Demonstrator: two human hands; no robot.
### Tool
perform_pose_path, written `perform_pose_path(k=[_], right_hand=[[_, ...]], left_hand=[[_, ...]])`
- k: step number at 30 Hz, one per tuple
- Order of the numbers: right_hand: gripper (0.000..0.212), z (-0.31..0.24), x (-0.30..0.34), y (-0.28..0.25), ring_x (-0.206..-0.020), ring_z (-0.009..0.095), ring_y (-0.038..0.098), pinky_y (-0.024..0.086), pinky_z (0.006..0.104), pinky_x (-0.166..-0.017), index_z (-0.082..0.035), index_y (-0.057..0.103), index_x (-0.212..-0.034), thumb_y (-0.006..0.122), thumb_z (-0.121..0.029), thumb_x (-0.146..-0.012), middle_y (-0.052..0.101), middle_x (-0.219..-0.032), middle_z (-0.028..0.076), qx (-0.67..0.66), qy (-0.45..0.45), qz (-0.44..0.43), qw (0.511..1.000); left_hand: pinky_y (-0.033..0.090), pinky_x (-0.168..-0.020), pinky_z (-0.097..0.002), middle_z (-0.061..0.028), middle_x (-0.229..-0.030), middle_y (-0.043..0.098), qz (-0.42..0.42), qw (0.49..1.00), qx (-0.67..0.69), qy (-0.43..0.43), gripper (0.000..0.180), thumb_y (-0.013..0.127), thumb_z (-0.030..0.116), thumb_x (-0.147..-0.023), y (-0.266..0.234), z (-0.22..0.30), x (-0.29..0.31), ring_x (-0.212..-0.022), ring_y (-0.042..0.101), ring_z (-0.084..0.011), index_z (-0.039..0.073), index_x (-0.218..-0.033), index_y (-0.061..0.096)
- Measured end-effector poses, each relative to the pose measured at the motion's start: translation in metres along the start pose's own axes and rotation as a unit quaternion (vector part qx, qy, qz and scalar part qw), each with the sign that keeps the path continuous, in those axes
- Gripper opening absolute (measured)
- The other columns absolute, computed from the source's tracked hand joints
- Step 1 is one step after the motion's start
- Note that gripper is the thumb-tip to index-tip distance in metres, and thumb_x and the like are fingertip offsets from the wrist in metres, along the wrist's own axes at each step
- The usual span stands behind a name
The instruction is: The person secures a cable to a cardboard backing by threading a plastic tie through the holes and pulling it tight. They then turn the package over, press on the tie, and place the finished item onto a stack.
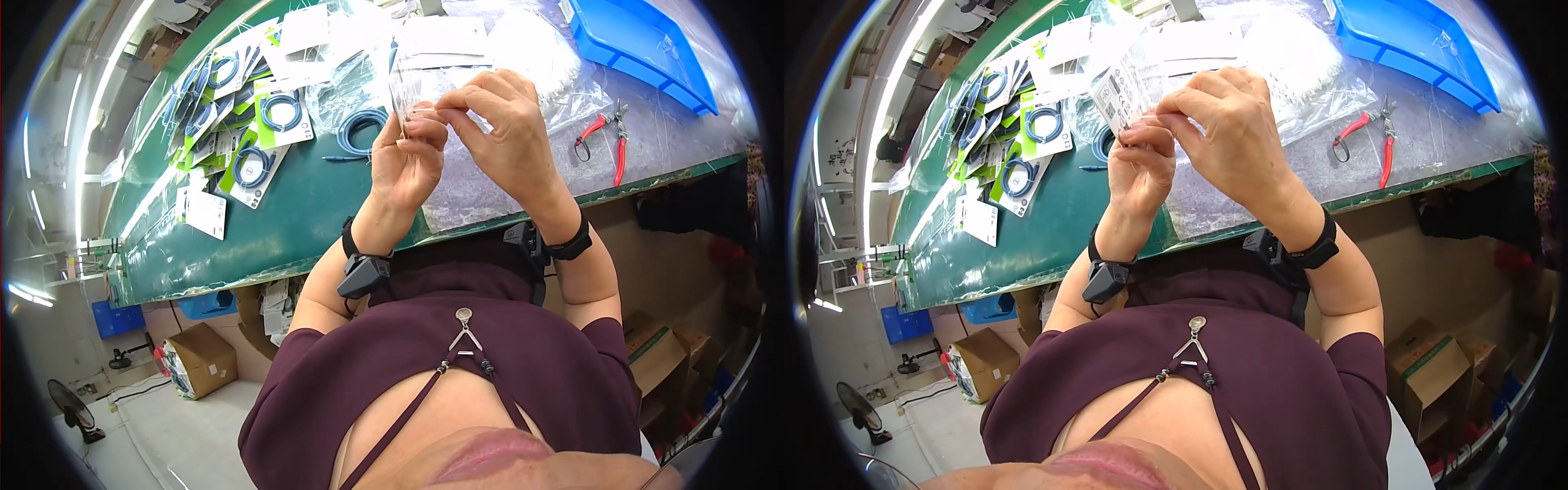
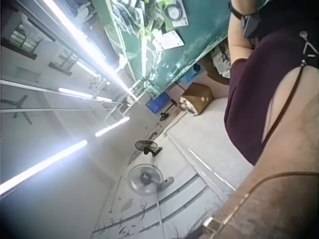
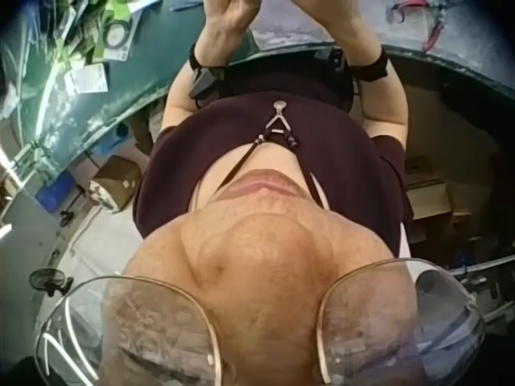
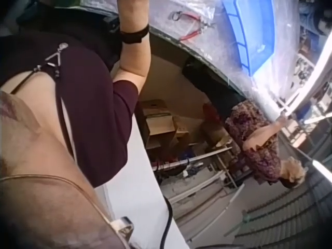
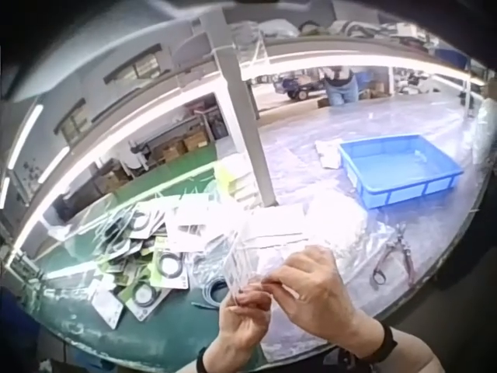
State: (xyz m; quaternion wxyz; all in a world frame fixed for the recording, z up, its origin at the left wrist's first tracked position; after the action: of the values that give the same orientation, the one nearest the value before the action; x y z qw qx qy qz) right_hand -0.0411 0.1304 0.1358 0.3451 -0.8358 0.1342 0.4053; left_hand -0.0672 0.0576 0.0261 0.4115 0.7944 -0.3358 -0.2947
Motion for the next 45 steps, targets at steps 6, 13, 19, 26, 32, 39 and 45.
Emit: perform_pose_path(k=[6,13,19,26,32,39,45], right_hand=[[0.008,0.004,0.002,0.002,-0.075,0.018,0.058,0.04,0.0311,-0.079,-0.009,0.068,-0.078,0.073,-0.007,-0.072,0.062,-0.074,0.0,-0.003,0.011,0.0,1.0],[0.008,0.002,0.001,0.003,-0.074,0.019,0.058,0.041,0.0317,-0.077,-0.009,0.068,-0.079,0.071,-0.006,-0.073,0.061,-0.075,0.0,-0.018,0.013,-0.007,1.0],[0.016,0.016,-0.003,0.01,-0.078,0.023,0.059,0.045,0.0342,-0.073,-0.006,0.066,-0.086,0.067,0.004,-0.072,0.061,-0.082,0.007,-0.125,0.06,-0.052,0.989],[0.023,0.052,0.022,0.015,-0.088,0.021,0.062,0.047,0.0304,-0.08,-0.001,0.059,-0.1,0.061,0.009,-0.079,0.062,-0.098,0.009,-0.232,0.174,-0.02,0.957],[0.021,0.077,0.041,0.025,-0.098,0.02,0.059,0.046,0.03,-0.087,0.0,0.056,-0.105,0.06,0.005,-0.085,0.061,-0.104,0.006,-0.326,0.196,-0.012,0.925],[0.024,-0.006,0.021,-0.023,-0.093,0.019,0.055,0.042,0.0371,-0.091,-0.007,0.063,-0.098,0.068,0.001,-0.076,0.059,-0.098,0.004,0.082,-0.159,0.009,0.984],[0.024,-0.024,0.015,0.012,-0.089,0.02,0.054,0.043,0.0383,-0.086,-0.009,0.066,-0.088,0.071,0.001,-0.067,0.059,-0.096,0.003,0.103,-0.214,-0.044,0.97]], left_hand=[[0.055,-0.065,-0.0237,-0.0058,-0.089,0.048,0.007,1.0,-0.021,0.001,0.023,0.059,0.014,-0.09,-0.001,0.002,0.0,-0.084,0.052,-0.0145,0.0,-0.103,0.046],[0.055,-0.067,-0.0239,-0.0062,-0.093,0.051,0.003,0.999,-0.05,0.006,0.033,0.057,0.021,-0.092,-0.007,0.008,0.001,-0.084,0.05,-0.0143,-0.001,-0.116,0.046],[0.056,-0.079,-0.0337,-0.0096,-0.11,0.054,0.027,0.969,-0.246,0.013,0.039,0.051,0.026,-0.096,-0.008,0.014,-0.003,-0.097,0.056,-0.0199,0.002,-0.125,0.043],[0.052,-0.092,-0.0476,-0.0131,-0.129,0.05,0.049,0.882,-0.465,0.054,0.04,0.047,0.026,-0.098,0.01,0.019,-0.004,-0.116,0.054,-0.0304,0.007,-0.132,0.038],[0.055,-0.088,-0.0461,-0.0115,-0.125,0.052,0.093,0.807,-0.567,0.14,0.039,0.053,0.016,-0.095,0.017,0.033,0.001,-0.113,0.057,-0.0287,0.009,-0.13,0.037],[0.057,-0.083,-0.0424,-0.0109,-0.121,0.053,0.099,0.683,-0.672,0.269,0.037,0.055,0.009,-0.093,0.042,0.04,0.009,-0.107,0.059,-0.025,0.007,-0.125,0.037],[0.058,-0.082,-0.039,-0.0101,-0.116,0.054,0.108,0.67,-0.675,0.29,0.041,0.057,0.008,-0.092,0.041,0.037,0.012,-0.103,0.059,-0.0205,0.005,-0.125,0.033]])
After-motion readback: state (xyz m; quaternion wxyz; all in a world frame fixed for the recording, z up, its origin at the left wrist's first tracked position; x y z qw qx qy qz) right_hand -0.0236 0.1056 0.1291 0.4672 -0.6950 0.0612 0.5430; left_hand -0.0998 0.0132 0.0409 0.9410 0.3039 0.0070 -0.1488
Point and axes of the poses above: each hand's wrist, its own x-axis away from the middle knuckle, its own y-axis out of the palm, z = x × y, the point moved 10 cm from there along -x, towards the middle knuckle
